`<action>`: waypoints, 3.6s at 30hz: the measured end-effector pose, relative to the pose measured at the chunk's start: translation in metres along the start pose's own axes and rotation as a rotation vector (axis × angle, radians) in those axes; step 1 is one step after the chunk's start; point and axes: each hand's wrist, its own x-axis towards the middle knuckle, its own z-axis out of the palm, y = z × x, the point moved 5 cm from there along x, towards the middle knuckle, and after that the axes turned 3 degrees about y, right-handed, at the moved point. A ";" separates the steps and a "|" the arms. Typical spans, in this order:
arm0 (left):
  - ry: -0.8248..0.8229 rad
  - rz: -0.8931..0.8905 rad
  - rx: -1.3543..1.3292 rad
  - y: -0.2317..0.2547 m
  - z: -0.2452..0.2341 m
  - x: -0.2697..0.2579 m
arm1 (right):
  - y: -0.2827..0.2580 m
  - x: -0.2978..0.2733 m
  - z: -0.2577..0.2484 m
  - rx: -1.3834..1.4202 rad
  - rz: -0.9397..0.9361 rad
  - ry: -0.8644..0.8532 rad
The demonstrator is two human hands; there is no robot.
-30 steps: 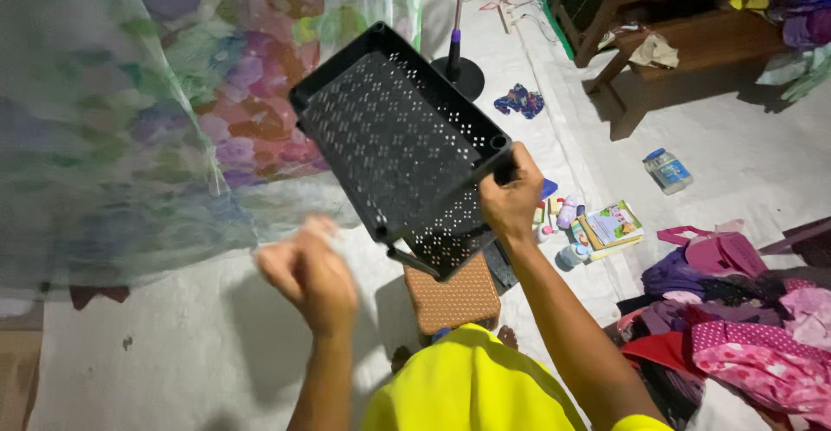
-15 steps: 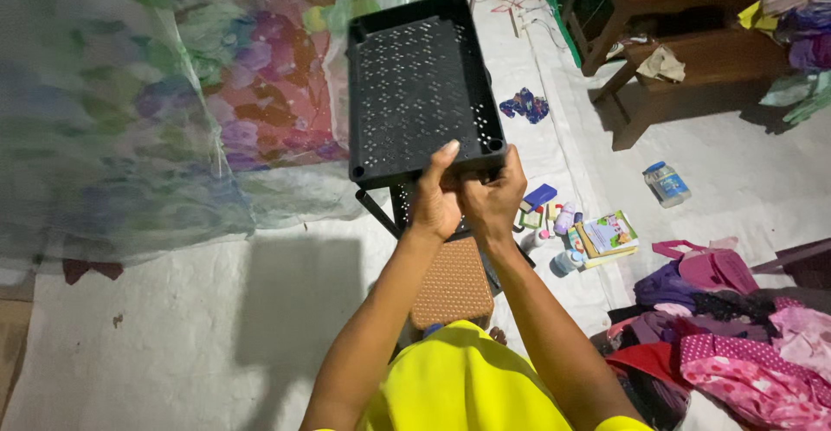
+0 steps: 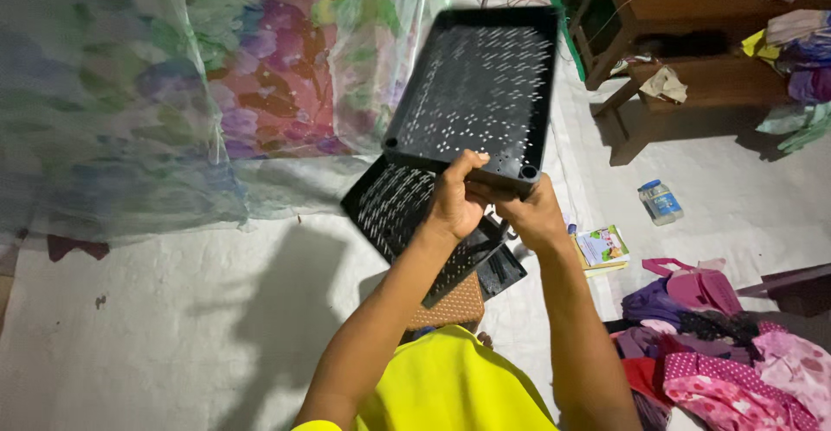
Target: The person assembles a black perforated plastic rack by inserting legs into the tray and stacking multiple trays together. The person handles the trays and legs by hand, repeatedly inserting and adjusting the components to form a multi-tiered structure.
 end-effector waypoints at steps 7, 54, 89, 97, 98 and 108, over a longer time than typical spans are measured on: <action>0.043 0.056 -0.086 0.024 0.017 -0.014 | 0.010 -0.002 0.010 0.228 0.007 -0.162; 0.186 -0.047 0.186 -0.087 -0.238 -0.115 | 0.255 -0.157 -0.001 0.449 0.533 0.347; 1.014 -0.862 1.376 -0.223 -0.507 -0.347 | 0.716 -0.068 -0.209 -0.890 0.542 0.364; 0.862 -0.818 1.518 -0.215 -0.453 -0.325 | 0.719 -0.063 -0.226 -0.733 0.605 0.320; 0.865 -0.810 1.496 -0.212 -0.442 -0.314 | 0.722 -0.064 -0.228 -0.782 0.612 0.298; 0.767 -0.639 1.351 -0.240 -0.445 -0.292 | 0.596 -0.154 -0.138 -0.440 0.334 -0.097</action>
